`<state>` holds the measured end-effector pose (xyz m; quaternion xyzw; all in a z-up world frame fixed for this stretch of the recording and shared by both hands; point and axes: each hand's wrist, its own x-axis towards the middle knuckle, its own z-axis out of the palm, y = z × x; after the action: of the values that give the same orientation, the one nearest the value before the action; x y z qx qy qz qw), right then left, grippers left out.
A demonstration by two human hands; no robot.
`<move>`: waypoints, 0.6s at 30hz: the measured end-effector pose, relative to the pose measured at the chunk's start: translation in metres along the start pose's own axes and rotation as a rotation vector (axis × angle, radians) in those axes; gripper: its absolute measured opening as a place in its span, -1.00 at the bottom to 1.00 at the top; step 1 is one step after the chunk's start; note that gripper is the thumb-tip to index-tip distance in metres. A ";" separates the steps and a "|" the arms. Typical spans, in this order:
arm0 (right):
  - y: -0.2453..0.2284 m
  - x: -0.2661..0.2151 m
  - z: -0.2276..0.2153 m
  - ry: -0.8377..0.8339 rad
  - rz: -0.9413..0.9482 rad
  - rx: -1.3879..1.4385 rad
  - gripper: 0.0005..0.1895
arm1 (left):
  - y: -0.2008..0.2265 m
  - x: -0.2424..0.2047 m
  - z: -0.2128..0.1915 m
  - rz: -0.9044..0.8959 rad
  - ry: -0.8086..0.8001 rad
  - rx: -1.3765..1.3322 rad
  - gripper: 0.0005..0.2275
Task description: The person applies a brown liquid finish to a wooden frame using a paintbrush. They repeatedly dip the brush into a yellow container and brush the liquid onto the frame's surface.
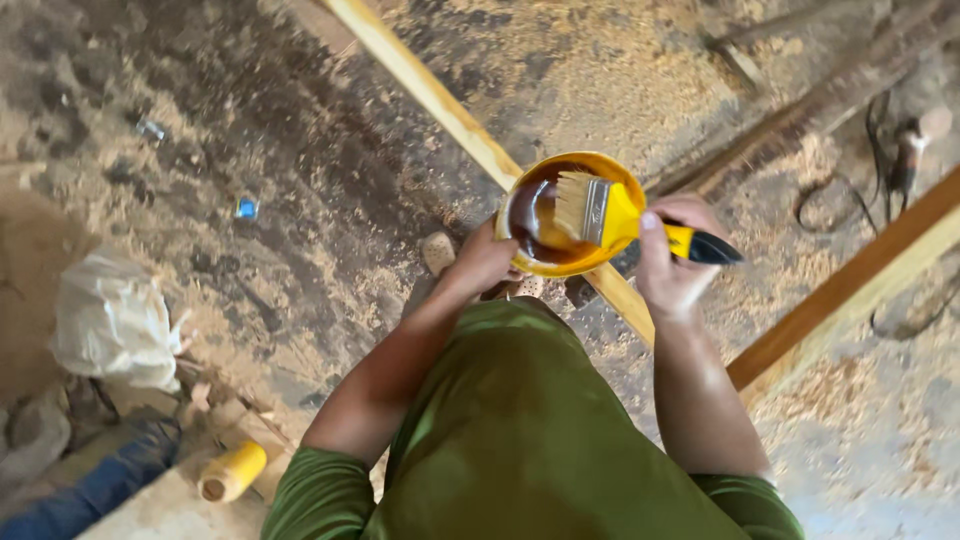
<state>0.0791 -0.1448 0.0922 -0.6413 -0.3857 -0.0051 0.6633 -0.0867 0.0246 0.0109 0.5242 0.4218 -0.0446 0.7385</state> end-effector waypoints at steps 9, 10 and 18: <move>0.007 0.008 0.074 -0.297 0.123 -0.090 -0.86 | -0.086 -0.004 -0.085 -0.065 0.146 -0.059 -0.56; 0.007 0.007 0.088 -0.400 0.095 -0.253 -0.86 | -0.087 -0.007 -0.092 -0.186 0.162 -0.187 -0.52; 0.008 -0.006 0.203 -0.540 0.148 -0.351 -0.83 | -0.071 -0.029 -0.165 -0.031 0.239 -0.222 -0.50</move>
<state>-0.0241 0.0273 0.0581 -0.7502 -0.4933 0.1469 0.4151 -0.2364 0.1165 -0.0376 0.4343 0.5169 0.0535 0.7358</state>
